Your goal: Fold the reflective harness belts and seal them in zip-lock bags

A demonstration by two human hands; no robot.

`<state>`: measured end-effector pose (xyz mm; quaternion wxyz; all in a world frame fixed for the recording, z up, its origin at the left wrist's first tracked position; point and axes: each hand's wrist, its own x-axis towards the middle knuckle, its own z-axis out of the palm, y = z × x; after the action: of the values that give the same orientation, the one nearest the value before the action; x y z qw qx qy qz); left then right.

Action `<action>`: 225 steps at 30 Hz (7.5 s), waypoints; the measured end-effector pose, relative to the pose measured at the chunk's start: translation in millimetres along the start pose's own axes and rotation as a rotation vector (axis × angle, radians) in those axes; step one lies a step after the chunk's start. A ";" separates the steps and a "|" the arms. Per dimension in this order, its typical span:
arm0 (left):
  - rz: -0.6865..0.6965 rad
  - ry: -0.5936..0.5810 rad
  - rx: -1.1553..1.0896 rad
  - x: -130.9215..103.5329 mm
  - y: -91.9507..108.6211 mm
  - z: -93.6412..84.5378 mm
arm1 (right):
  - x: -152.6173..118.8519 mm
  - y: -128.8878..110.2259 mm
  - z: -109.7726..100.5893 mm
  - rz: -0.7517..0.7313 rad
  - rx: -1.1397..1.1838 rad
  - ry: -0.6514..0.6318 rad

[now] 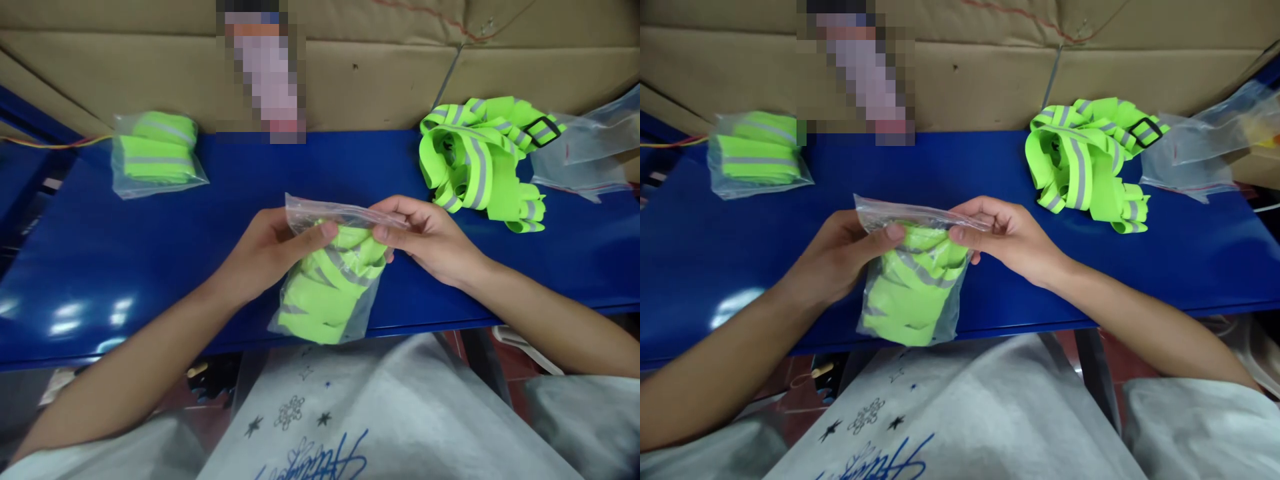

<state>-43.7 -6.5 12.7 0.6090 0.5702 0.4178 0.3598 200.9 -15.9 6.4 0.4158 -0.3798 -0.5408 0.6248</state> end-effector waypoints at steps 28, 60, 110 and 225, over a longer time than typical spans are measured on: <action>0.085 0.160 -0.079 11.2 -11.2 1.1 | -0.6 -19.0 -21.3 -0.052 -0.467 0.062; 0.132 0.112 0.254 -3.5 -12.3 18.8 | -3.1 3.7 2.7 -0.124 -0.428 0.036; 0.086 0.050 0.188 2.4 -11.8 17.2 | -4.5 9.4 10.1 -0.204 -0.617 -0.004; 0.193 0.010 0.339 -7.2 -17.0 22.7 | -19.2 -5.0 -5.6 -0.409 -1.051 -0.202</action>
<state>-26.3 -23.6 -3.4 0.4647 0.7004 0.4188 0.3437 213.7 -31.3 11.1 0.2296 -0.3617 -0.8784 0.2120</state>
